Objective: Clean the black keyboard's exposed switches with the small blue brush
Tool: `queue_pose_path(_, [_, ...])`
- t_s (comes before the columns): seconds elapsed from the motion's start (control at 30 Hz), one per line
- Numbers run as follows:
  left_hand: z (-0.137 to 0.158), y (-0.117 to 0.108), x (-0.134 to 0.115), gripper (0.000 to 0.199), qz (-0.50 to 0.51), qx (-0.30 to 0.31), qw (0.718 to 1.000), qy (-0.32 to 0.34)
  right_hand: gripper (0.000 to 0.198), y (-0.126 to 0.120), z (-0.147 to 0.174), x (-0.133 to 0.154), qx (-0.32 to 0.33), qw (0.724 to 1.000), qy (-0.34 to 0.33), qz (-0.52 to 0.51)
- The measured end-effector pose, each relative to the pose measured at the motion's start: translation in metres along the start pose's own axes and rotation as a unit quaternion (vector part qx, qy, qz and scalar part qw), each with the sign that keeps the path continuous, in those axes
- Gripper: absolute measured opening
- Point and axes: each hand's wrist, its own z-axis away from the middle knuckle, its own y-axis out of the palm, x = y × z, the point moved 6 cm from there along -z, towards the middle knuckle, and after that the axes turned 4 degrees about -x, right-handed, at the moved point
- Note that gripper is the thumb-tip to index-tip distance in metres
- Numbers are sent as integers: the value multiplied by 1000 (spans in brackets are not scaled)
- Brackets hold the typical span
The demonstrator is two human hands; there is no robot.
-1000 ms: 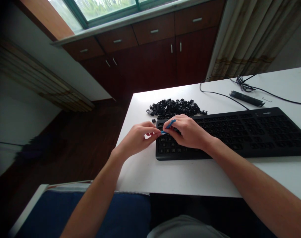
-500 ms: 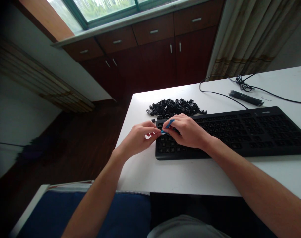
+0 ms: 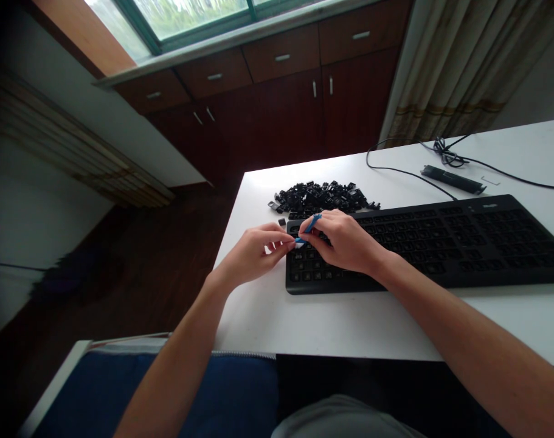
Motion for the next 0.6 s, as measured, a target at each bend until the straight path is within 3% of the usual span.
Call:
queue_pose_path(0.4, [0, -2, 0, 19, -6, 14, 1000, 9, 9, 0, 0, 2, 4, 1000, -13, -1])
queue_pose_path(0.6, [1, -1, -5, 18, -55, -2, 997, 49, 9, -1, -1, 3, 5, 1000, -18, 2])
